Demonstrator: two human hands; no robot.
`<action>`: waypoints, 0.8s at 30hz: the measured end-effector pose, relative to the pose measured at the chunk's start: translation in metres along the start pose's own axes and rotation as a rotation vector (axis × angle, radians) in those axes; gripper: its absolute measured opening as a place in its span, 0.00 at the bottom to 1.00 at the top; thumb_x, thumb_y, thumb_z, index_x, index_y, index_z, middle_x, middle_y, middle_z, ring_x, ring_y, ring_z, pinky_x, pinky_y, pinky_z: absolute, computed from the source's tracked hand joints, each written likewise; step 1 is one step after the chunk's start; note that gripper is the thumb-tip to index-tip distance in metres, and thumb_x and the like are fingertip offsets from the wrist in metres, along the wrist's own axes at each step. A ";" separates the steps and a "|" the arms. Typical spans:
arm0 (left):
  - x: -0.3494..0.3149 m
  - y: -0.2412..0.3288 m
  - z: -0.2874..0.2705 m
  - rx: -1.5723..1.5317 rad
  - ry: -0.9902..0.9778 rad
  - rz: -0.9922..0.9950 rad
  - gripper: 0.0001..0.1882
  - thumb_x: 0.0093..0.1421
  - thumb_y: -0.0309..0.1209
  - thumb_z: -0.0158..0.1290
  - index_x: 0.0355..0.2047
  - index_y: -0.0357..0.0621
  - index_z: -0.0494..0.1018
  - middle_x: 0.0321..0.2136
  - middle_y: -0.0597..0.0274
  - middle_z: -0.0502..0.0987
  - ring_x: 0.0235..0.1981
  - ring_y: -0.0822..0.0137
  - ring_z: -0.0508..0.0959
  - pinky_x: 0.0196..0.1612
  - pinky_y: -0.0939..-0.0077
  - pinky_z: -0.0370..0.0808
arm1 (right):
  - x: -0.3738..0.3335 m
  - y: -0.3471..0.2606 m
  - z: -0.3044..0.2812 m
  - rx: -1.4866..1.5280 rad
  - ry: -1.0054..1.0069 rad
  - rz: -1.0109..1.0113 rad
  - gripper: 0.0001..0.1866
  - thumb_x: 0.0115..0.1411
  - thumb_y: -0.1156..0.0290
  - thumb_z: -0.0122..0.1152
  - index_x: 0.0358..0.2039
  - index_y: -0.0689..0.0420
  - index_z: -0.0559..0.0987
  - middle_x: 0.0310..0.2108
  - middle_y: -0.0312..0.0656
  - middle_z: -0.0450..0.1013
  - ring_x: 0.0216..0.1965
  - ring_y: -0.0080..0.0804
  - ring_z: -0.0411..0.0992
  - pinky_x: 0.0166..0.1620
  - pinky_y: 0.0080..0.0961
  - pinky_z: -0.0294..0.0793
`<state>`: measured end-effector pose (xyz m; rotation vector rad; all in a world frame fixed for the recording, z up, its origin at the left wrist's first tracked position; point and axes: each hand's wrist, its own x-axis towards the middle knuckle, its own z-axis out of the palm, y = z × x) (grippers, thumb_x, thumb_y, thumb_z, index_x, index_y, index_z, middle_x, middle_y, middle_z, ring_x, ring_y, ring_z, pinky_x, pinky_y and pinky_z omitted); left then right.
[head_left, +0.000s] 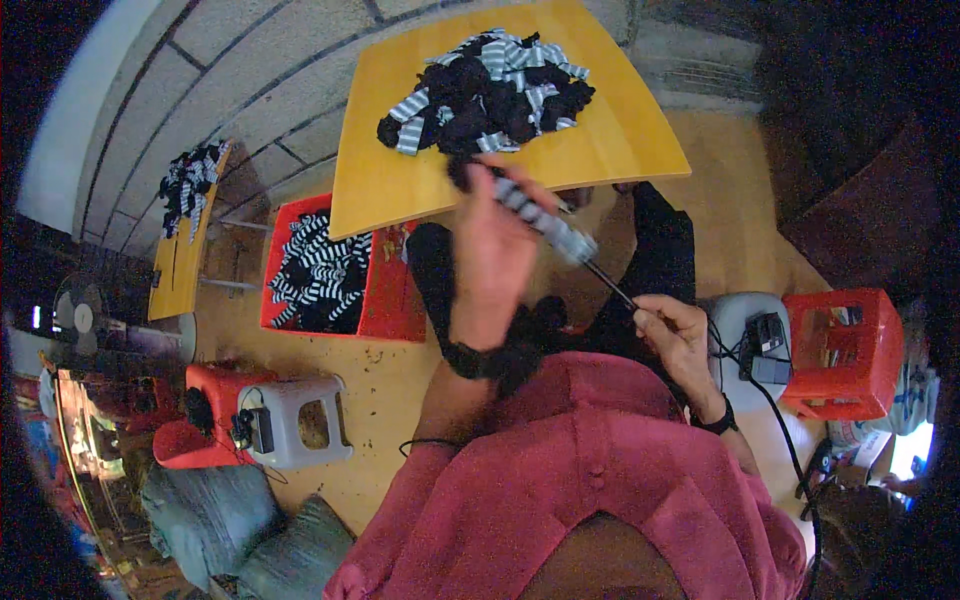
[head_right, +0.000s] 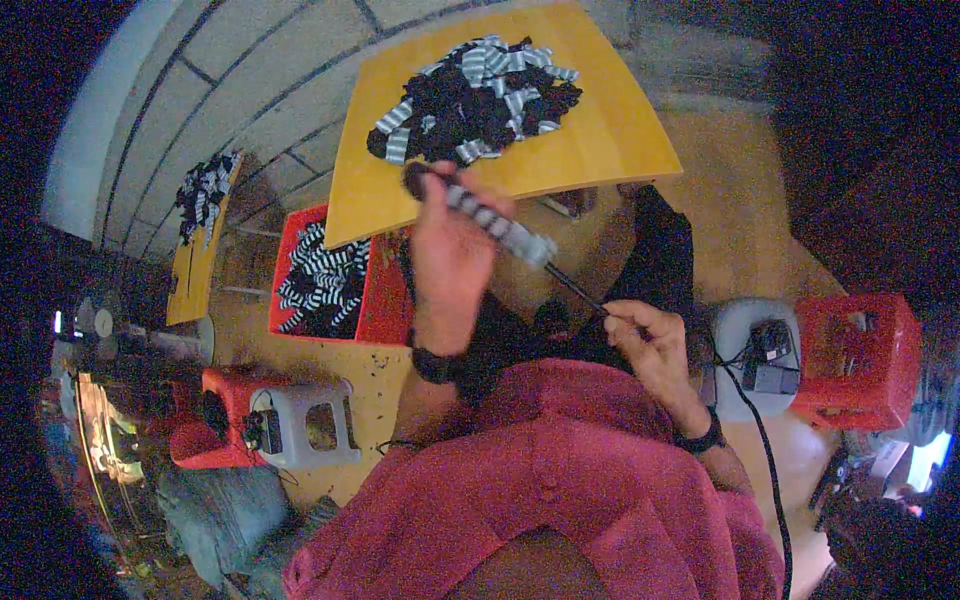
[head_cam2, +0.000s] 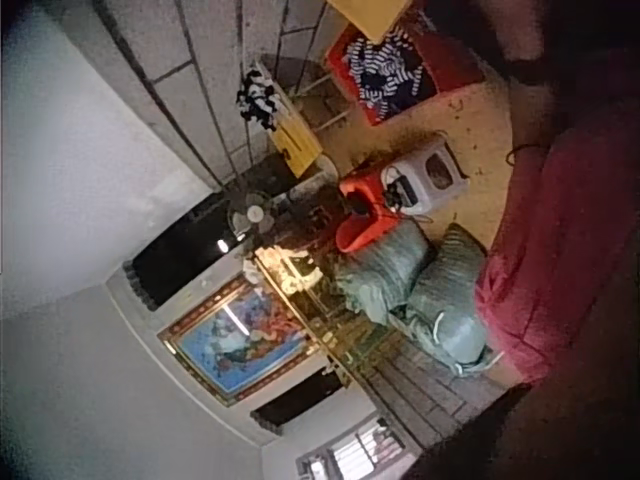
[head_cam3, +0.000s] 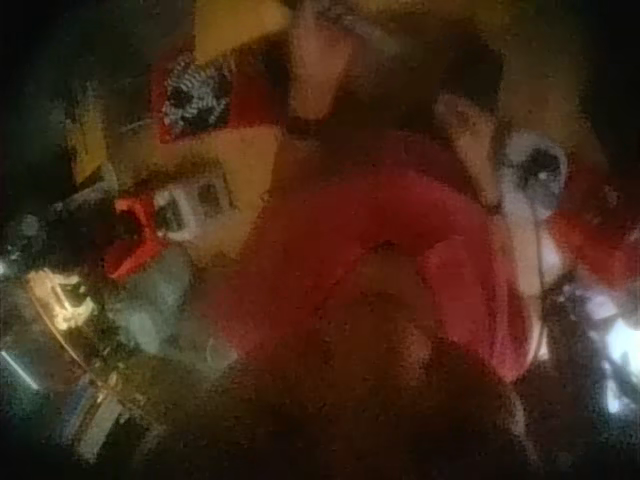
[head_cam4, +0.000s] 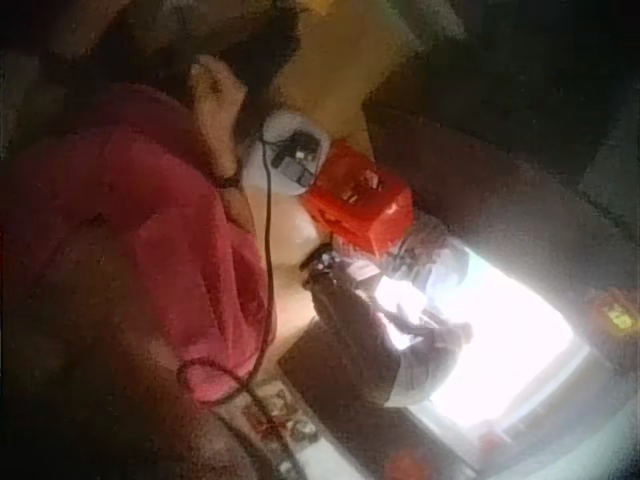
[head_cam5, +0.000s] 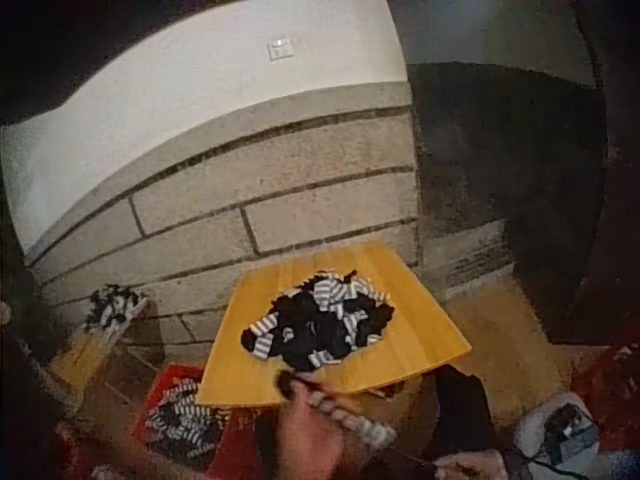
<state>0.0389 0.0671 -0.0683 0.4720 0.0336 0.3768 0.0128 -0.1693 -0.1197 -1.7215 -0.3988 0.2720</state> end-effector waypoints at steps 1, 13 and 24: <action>0.011 0.014 -0.013 -0.044 0.025 0.069 0.13 0.63 0.43 0.43 0.40 0.49 0.68 0.27 0.64 0.72 0.23 0.69 0.72 0.28 0.72 0.72 | 0.004 0.014 -0.005 -0.003 0.001 -0.008 0.07 0.55 0.75 0.56 0.34 0.61 0.77 0.20 0.31 0.70 0.20 0.14 0.63 0.22 0.14 0.62; -0.006 -0.016 -0.037 0.444 -0.068 -0.283 0.19 0.63 0.40 0.37 0.43 0.38 0.69 0.27 0.60 0.74 0.19 0.75 0.68 0.21 0.81 0.65 | 0.199 0.036 -0.018 -0.672 0.534 -0.105 0.16 0.53 0.67 0.54 0.40 0.60 0.76 0.33 0.54 0.75 0.36 0.45 0.74 0.38 0.36 0.73; -0.023 -0.027 -0.024 0.573 0.004 -0.133 0.18 0.54 0.21 0.52 0.46 0.35 0.67 0.32 0.57 0.74 0.26 0.71 0.74 0.29 0.78 0.73 | 0.243 0.047 -0.008 -1.007 0.517 -0.607 0.11 0.51 0.71 0.56 0.34 0.61 0.78 0.26 0.44 0.74 0.30 0.39 0.73 0.34 0.30 0.72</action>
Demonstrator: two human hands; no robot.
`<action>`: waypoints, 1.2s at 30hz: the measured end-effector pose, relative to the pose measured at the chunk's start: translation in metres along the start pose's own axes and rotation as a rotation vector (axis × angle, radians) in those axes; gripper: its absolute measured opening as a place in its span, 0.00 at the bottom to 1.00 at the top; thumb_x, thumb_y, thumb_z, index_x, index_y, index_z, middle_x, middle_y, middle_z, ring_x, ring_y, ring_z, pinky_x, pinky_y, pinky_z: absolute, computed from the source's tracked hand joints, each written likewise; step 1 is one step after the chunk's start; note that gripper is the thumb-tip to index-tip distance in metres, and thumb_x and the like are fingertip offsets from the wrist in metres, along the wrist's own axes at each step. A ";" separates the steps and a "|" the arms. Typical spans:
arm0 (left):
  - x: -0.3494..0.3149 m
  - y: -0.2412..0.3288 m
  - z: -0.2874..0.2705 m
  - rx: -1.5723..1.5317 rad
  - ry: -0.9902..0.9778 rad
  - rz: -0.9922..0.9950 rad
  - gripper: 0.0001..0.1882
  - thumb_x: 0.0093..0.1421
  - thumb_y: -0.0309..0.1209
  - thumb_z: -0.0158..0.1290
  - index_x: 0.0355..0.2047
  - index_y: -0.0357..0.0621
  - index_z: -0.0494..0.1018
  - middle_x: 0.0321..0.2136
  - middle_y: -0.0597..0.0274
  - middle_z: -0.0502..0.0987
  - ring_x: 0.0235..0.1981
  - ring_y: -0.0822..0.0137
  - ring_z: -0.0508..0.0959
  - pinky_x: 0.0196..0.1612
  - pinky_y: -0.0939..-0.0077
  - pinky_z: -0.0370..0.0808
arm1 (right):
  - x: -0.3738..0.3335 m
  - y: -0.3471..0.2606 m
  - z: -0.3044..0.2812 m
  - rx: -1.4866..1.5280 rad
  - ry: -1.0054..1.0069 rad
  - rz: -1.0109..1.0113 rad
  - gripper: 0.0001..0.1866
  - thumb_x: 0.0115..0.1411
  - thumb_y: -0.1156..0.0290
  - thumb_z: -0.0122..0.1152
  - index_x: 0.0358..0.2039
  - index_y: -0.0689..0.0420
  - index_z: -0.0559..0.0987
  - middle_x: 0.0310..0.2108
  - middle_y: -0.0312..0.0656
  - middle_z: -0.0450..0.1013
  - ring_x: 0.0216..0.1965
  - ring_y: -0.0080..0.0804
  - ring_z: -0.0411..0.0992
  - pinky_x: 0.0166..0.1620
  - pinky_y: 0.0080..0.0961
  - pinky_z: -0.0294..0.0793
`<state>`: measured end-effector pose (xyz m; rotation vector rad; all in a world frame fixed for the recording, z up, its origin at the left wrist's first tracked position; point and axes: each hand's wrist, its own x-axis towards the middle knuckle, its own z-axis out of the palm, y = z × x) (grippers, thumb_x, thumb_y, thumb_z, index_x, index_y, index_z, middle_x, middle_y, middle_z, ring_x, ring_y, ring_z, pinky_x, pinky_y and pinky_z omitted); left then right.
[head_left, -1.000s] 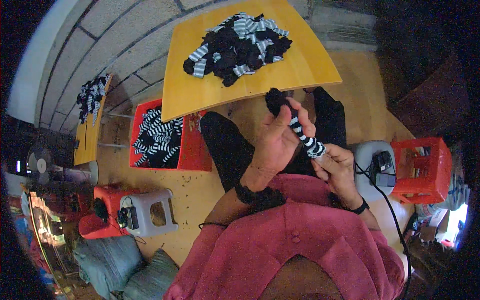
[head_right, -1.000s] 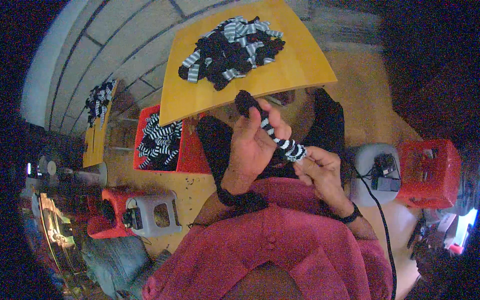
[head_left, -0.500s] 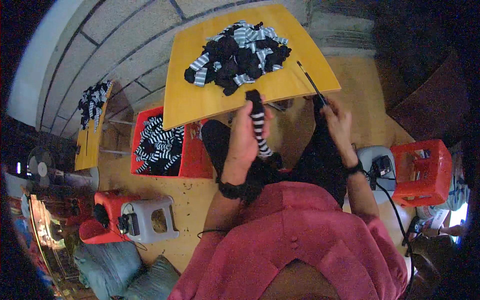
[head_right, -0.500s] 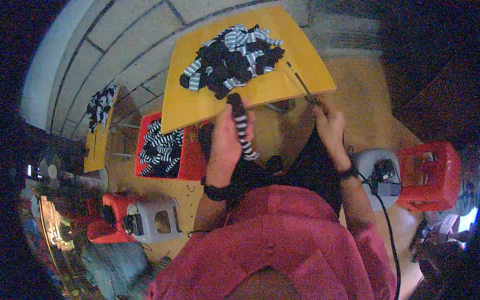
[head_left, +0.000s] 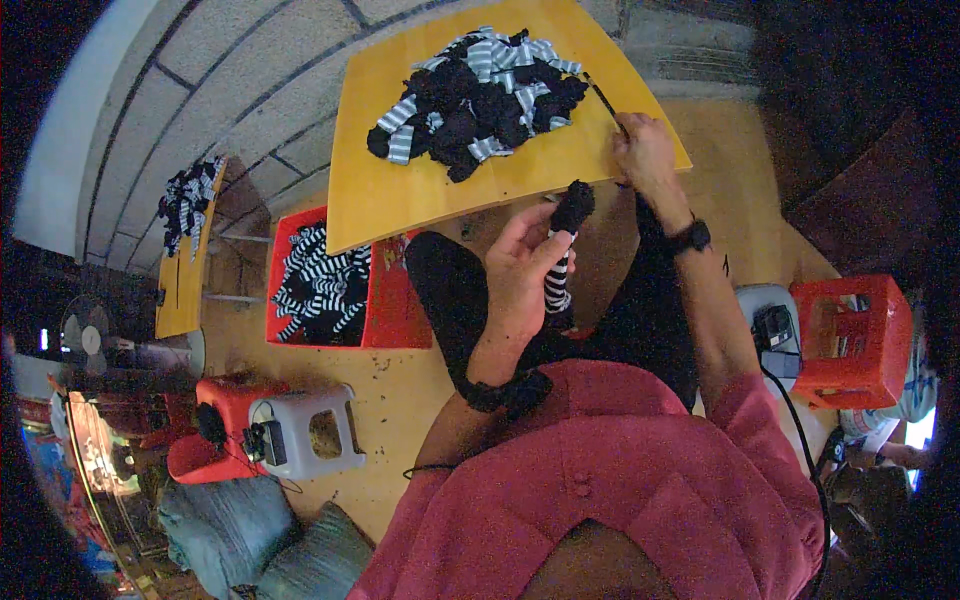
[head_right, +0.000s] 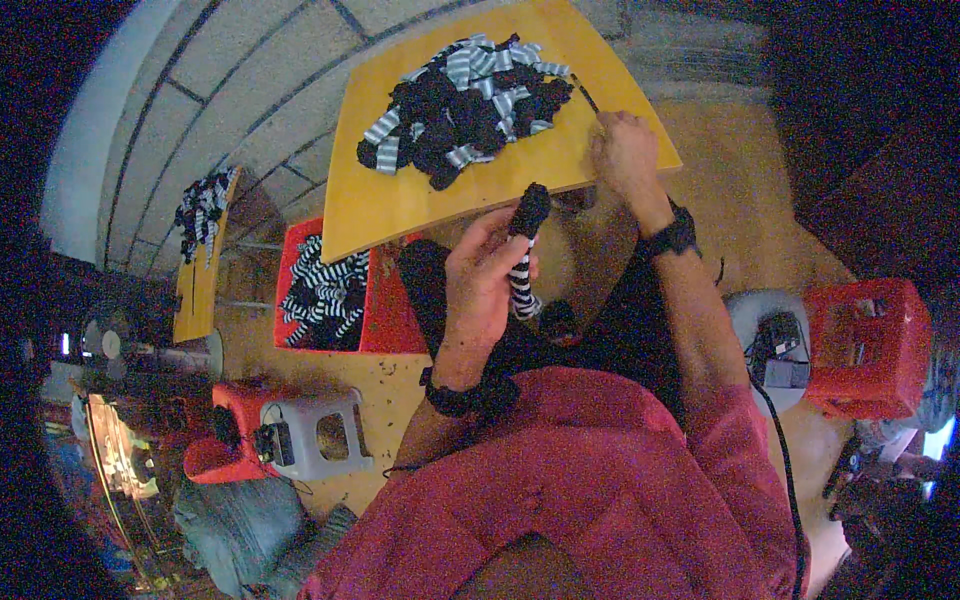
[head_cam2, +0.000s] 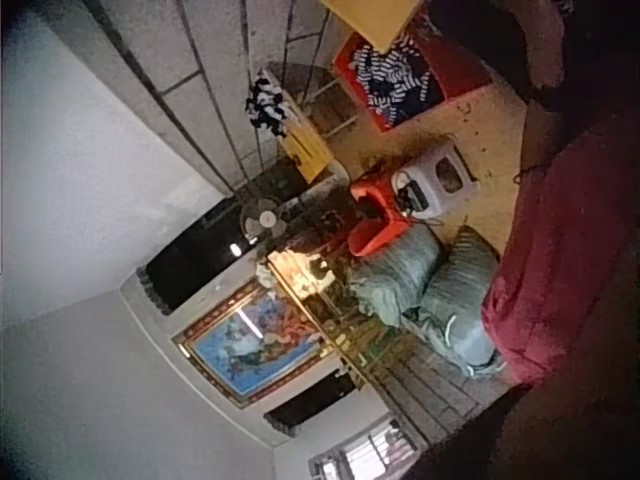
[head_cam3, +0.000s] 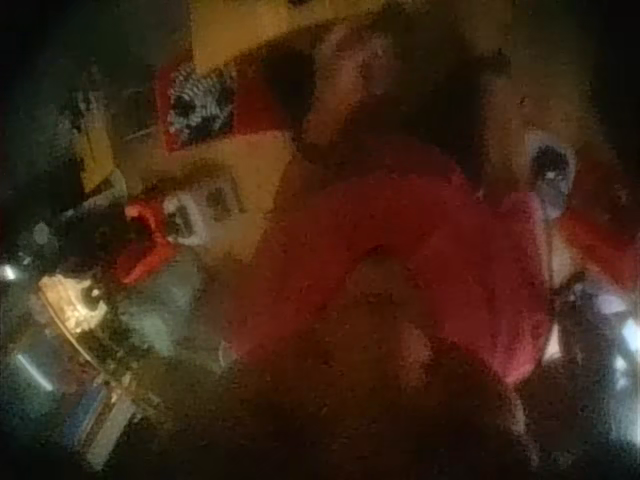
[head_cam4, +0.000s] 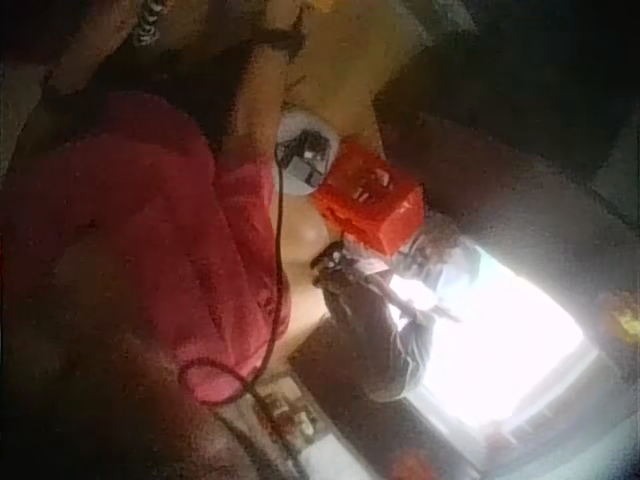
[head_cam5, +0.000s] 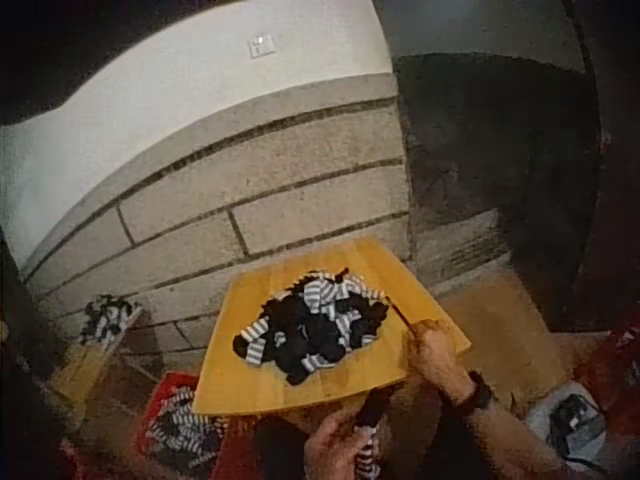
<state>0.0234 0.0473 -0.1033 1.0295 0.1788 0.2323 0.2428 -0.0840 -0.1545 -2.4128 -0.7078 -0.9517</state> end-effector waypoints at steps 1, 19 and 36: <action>0.000 -0.001 0.000 -0.002 0.005 0.000 0.18 0.54 0.21 0.52 0.46 0.35 0.67 0.32 0.57 0.74 0.26 0.71 0.74 0.29 0.78 0.73 | -0.007 -0.007 -0.012 0.002 -0.004 -0.003 0.11 0.51 0.71 0.56 0.34 0.61 0.78 0.26 0.44 0.74 0.30 0.39 0.73 0.34 0.30 0.72; -0.013 0.008 0.028 -0.019 -0.058 -0.016 0.16 0.50 0.21 0.57 0.40 0.38 0.69 0.29 0.66 0.72 0.26 0.78 0.71 0.26 0.85 0.68 | -0.067 -0.090 -0.142 1.699 -0.292 0.792 0.05 0.54 0.72 0.59 0.26 0.60 0.76 0.19 0.30 0.69 0.21 0.12 0.63 0.24 0.12 0.62; -0.025 0.018 0.031 0.476 -0.109 0.263 0.12 0.48 0.21 0.59 0.35 0.38 0.74 0.30 0.68 0.75 0.31 0.78 0.72 0.34 0.85 0.70 | -0.061 -0.089 -0.193 0.926 -0.207 0.161 0.06 0.49 0.81 0.58 0.30 0.63 0.76 0.33 0.39 0.74 0.30 0.22 0.70 0.32 0.16 0.69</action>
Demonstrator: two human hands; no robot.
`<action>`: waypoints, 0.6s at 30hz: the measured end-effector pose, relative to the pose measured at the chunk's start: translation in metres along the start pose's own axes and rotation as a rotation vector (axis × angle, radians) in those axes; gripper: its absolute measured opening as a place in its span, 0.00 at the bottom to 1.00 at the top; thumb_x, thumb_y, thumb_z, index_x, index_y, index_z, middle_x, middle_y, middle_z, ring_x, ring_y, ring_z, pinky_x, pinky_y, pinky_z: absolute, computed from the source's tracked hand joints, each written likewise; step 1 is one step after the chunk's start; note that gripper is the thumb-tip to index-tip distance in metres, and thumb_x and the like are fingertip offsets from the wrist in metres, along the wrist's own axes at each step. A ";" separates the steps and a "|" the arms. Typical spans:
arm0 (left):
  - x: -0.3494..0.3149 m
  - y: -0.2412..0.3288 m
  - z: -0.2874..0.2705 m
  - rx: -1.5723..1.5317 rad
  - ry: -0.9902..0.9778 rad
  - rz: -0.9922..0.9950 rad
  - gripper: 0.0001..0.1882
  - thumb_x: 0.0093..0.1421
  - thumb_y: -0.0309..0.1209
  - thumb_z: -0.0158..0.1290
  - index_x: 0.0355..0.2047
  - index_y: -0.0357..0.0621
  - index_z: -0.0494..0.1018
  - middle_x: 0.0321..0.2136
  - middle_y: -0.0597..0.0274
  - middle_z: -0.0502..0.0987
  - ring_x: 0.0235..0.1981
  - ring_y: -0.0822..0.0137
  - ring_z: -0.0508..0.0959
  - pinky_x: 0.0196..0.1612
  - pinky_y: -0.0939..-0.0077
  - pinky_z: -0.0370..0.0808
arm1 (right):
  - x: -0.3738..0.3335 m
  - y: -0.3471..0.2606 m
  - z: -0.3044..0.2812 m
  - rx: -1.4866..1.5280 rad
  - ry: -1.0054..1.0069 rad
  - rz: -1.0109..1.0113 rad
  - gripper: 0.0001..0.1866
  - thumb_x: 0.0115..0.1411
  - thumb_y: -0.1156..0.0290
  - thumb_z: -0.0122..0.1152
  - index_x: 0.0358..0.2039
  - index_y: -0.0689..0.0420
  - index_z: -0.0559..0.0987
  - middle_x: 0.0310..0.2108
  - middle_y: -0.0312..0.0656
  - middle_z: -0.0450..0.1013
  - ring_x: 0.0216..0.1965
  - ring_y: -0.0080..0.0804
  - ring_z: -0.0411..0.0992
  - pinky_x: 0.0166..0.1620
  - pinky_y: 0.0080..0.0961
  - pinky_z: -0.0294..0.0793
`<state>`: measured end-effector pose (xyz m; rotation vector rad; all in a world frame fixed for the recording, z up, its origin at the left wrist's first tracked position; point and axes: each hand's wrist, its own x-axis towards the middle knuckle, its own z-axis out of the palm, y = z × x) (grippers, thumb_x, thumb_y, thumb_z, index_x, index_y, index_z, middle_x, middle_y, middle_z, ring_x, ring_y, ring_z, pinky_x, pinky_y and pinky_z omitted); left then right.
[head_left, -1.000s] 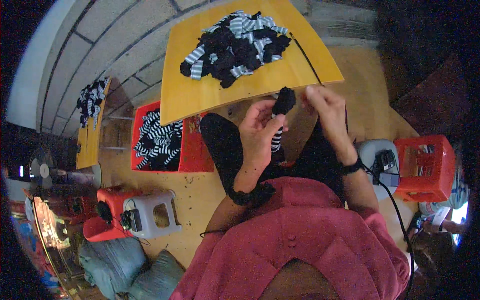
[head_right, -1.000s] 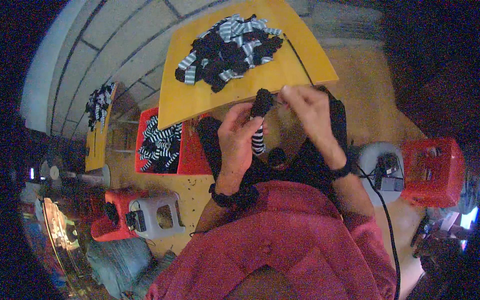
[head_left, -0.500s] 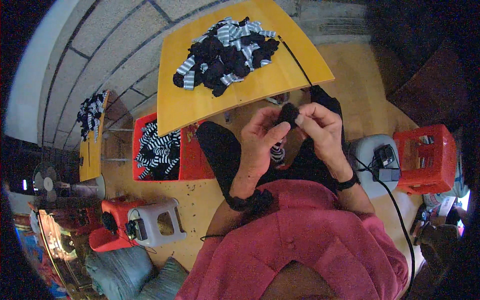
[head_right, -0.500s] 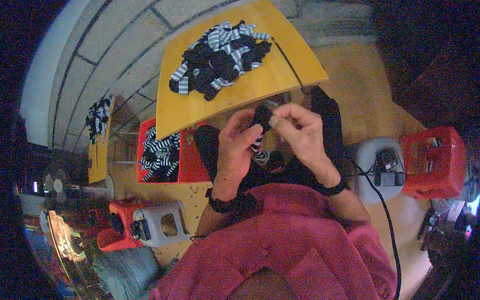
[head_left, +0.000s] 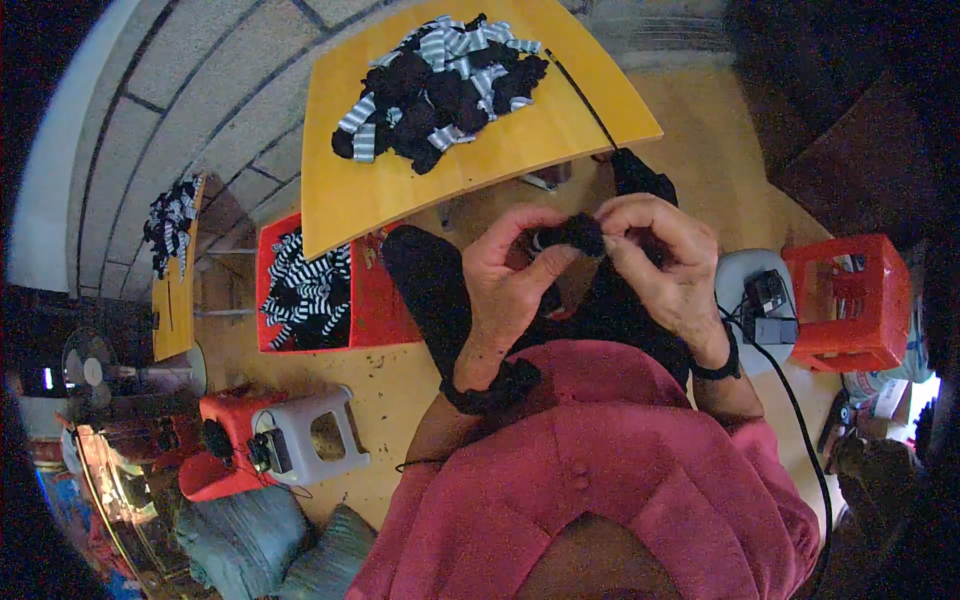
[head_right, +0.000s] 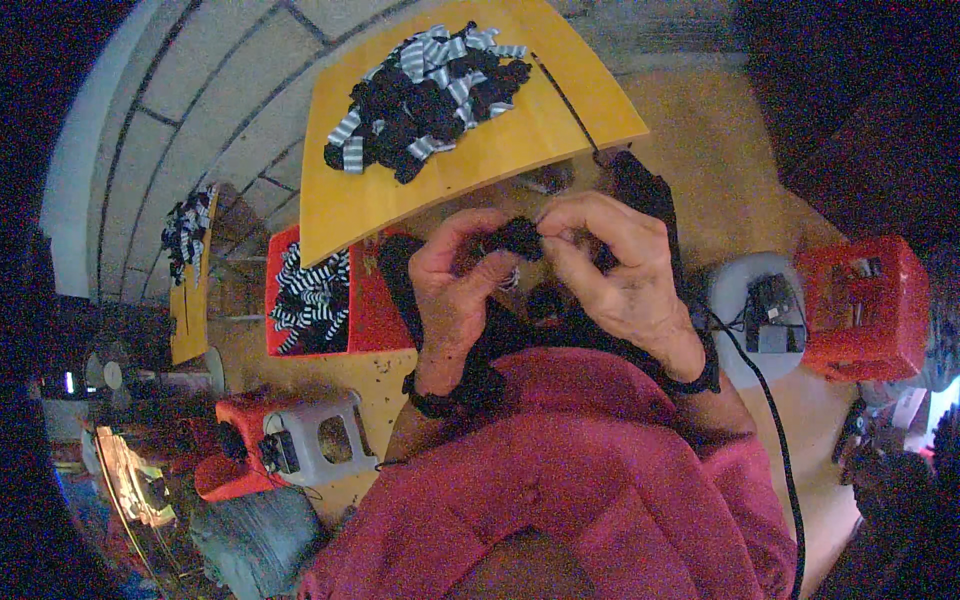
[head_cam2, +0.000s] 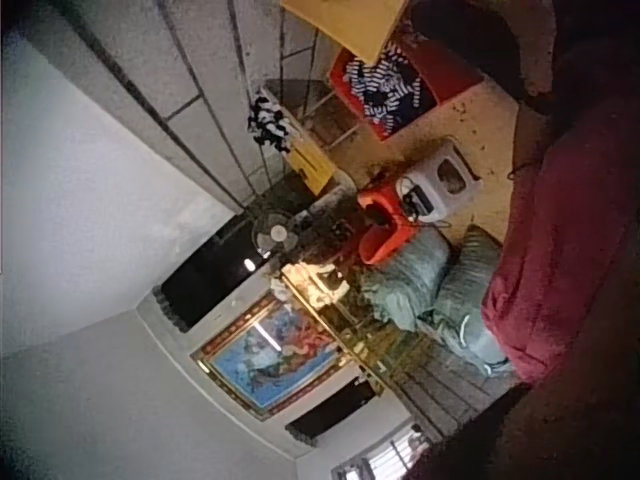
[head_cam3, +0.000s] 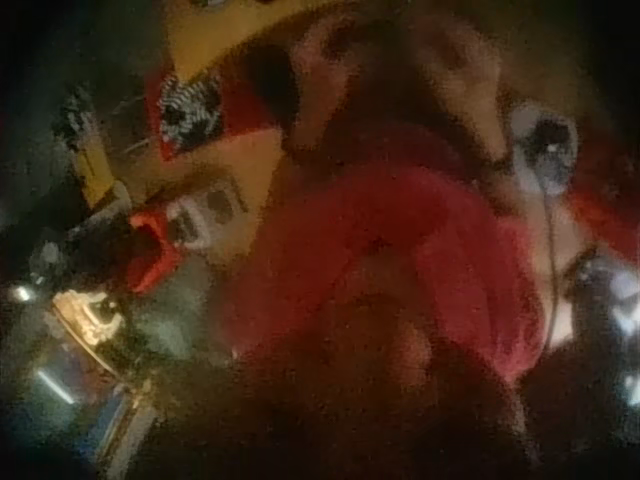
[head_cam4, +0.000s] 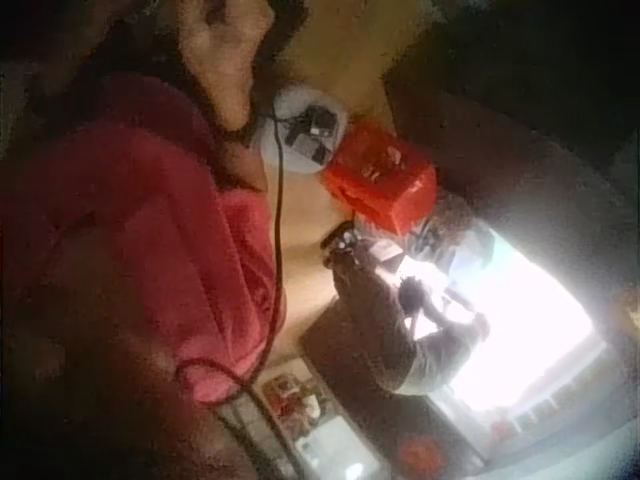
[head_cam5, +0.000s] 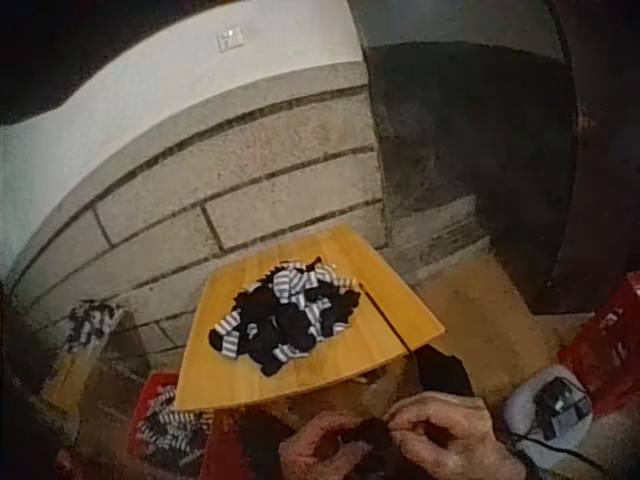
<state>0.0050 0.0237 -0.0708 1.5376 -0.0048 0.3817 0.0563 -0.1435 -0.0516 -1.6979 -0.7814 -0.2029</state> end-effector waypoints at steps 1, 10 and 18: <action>-0.001 0.001 0.000 -0.002 -0.001 -0.006 0.12 0.48 0.21 0.59 0.35 0.38 0.74 0.30 0.68 0.75 0.31 0.78 0.72 0.34 0.85 0.70 | 0.000 0.001 -0.001 -0.032 -0.011 -0.007 0.06 0.48 0.82 0.58 0.29 0.63 0.75 0.32 0.40 0.74 0.30 0.22 0.70 0.32 0.17 0.69; 0.004 -0.004 0.000 0.212 -0.073 0.251 0.13 0.43 0.20 0.59 0.32 0.39 0.75 0.29 0.61 0.76 0.32 0.69 0.75 0.37 0.79 0.70 | -0.004 0.010 -0.005 -0.007 -0.080 0.033 0.06 0.47 0.78 0.59 0.28 0.63 0.76 0.26 0.42 0.73 0.23 0.29 0.70 0.27 0.21 0.68; -0.001 0.011 0.004 0.316 -0.097 0.298 0.12 0.43 0.22 0.60 0.32 0.40 0.75 0.28 0.60 0.76 0.31 0.68 0.76 0.35 0.78 0.71 | -0.008 0.019 0.001 -0.084 -0.059 -0.137 0.07 0.44 0.80 0.56 0.27 0.65 0.74 0.21 0.43 0.69 0.23 0.36 0.69 0.26 0.24 0.67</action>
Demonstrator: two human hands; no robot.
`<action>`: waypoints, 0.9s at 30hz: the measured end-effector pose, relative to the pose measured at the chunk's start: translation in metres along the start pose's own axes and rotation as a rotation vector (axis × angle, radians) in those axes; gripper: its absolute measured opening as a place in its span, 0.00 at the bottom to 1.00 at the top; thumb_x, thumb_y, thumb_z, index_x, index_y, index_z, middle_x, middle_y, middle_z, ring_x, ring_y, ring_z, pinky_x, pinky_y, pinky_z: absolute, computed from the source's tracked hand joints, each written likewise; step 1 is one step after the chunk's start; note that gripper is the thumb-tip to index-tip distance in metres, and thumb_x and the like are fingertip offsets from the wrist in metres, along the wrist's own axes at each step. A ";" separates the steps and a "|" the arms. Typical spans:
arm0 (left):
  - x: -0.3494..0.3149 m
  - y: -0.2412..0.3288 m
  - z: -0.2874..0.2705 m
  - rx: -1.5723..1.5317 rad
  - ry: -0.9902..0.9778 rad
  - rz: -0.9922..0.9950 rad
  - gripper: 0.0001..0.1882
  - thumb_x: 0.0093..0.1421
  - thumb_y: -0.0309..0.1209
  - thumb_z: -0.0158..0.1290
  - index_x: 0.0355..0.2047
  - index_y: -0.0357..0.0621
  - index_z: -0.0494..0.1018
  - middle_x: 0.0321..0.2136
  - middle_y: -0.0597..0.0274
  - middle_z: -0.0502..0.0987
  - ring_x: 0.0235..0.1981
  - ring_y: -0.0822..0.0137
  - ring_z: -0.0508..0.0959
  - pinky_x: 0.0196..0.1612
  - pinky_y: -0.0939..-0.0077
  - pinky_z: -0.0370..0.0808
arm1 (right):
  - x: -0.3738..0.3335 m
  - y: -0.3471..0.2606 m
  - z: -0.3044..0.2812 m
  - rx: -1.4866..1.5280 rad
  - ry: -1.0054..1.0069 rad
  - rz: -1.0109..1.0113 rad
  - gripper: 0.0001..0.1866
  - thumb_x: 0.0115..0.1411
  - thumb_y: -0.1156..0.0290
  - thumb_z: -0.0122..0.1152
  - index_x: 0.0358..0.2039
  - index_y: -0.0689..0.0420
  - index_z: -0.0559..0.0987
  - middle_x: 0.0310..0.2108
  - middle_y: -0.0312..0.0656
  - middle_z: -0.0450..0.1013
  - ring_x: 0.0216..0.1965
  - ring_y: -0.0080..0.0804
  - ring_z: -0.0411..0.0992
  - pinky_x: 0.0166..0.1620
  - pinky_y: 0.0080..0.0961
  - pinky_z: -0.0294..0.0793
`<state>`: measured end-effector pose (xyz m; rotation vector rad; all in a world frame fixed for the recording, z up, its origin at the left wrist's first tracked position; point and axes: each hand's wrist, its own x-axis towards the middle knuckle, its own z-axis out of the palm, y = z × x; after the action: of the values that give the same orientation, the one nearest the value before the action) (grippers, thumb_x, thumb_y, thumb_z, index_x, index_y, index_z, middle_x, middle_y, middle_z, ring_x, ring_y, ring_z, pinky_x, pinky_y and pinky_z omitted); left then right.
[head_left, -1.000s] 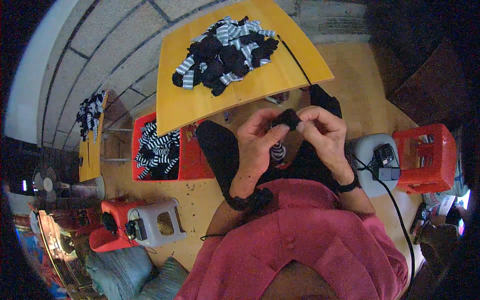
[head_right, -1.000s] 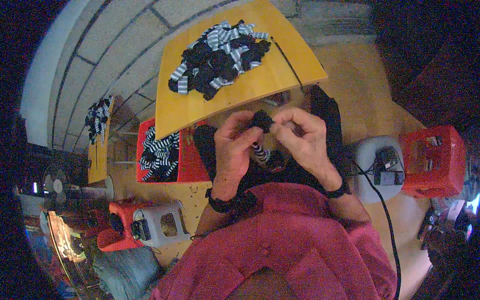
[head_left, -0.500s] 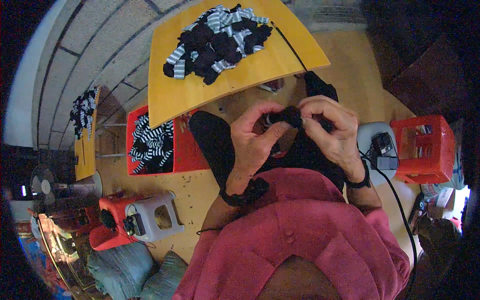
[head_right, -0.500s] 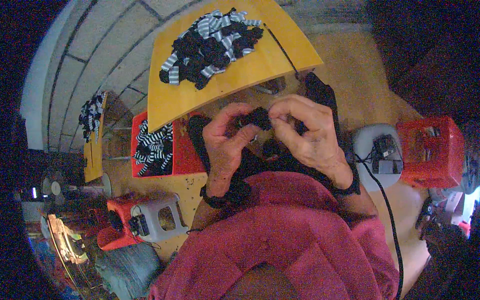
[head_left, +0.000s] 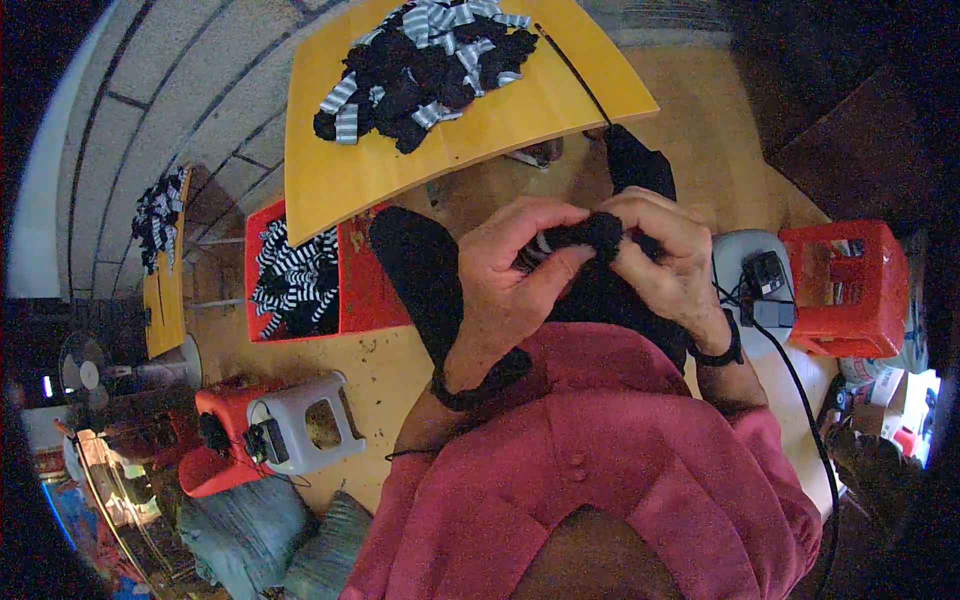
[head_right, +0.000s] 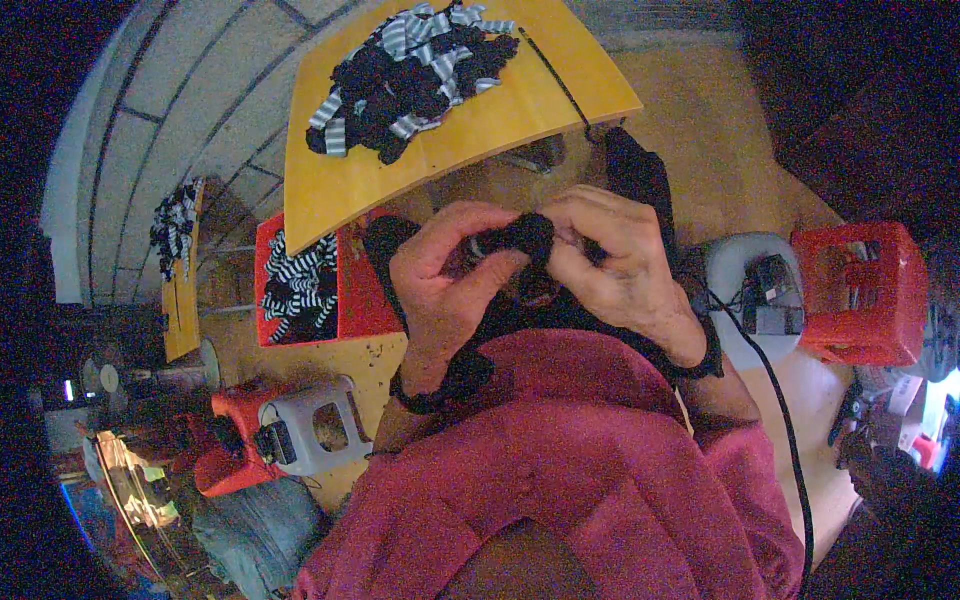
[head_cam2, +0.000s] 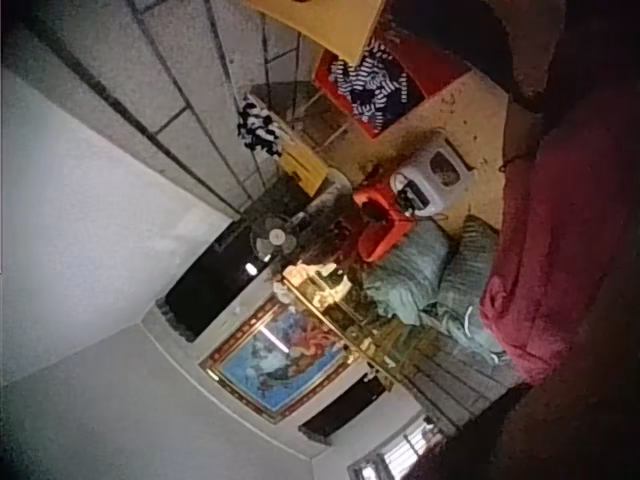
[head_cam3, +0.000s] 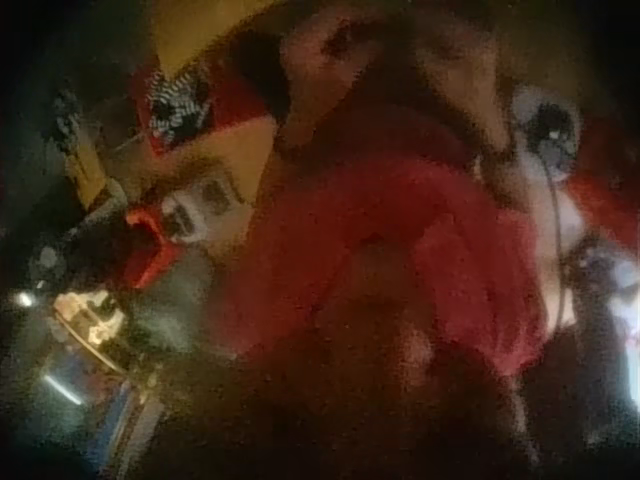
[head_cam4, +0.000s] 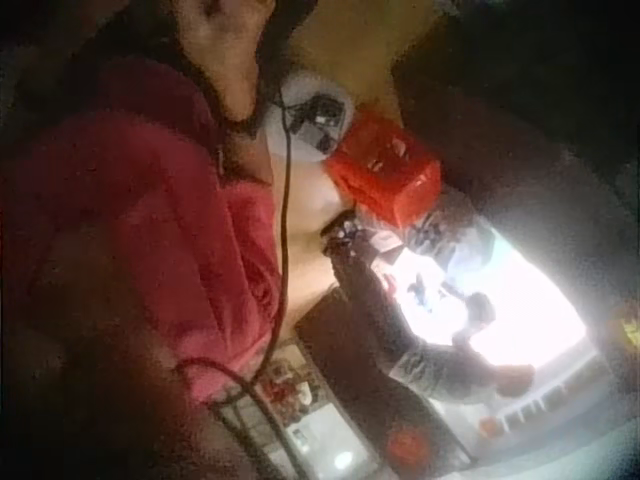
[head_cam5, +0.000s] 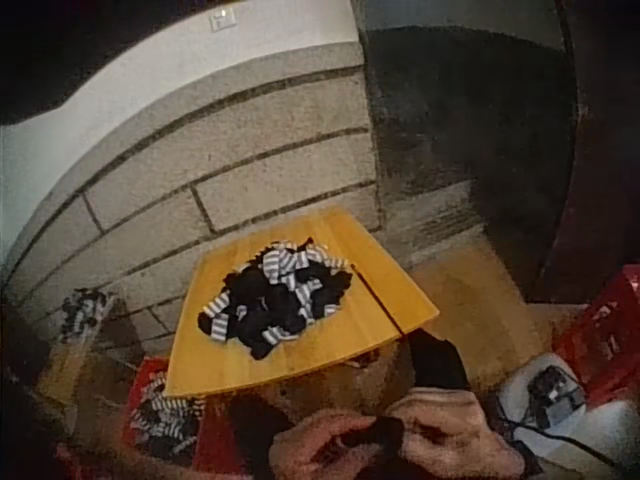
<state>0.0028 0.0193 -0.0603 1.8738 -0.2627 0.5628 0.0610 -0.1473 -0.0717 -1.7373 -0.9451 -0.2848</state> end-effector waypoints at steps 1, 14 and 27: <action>0.000 0.000 0.000 -0.002 0.000 -0.001 0.12 0.43 0.22 0.60 0.32 0.40 0.75 0.28 0.60 0.76 0.31 0.68 0.76 0.35 0.78 0.71 | -0.001 0.001 -0.002 0.003 -0.016 0.031 0.06 0.44 0.80 0.56 0.26 0.64 0.73 0.21 0.43 0.68 0.23 0.35 0.69 0.26 0.24 0.66; -0.007 -0.006 -0.008 -0.562 -0.037 -0.376 0.18 0.43 0.20 0.63 0.36 0.38 0.72 0.28 0.65 0.75 0.26 0.77 0.73 0.28 0.84 0.71 | -0.012 0.013 0.001 0.943 0.031 0.623 0.05 0.54 0.74 0.52 0.31 0.60 0.74 0.22 0.36 0.70 0.23 0.21 0.68 0.24 0.17 0.67; -0.009 -0.002 -0.002 -0.491 -0.050 -0.314 0.17 0.45 0.19 0.62 0.37 0.37 0.72 0.31 0.66 0.74 0.32 0.79 0.72 0.34 0.86 0.70 | -0.008 -0.003 0.004 1.066 0.094 0.709 0.09 0.57 0.71 0.56 0.35 0.62 0.76 0.22 0.36 0.72 0.18 0.17 0.66 0.23 0.15 0.65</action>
<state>-0.0049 0.0208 -0.0660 1.4147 -0.1204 0.2096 0.0528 -0.1468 -0.0763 -0.9320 -0.2366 0.5229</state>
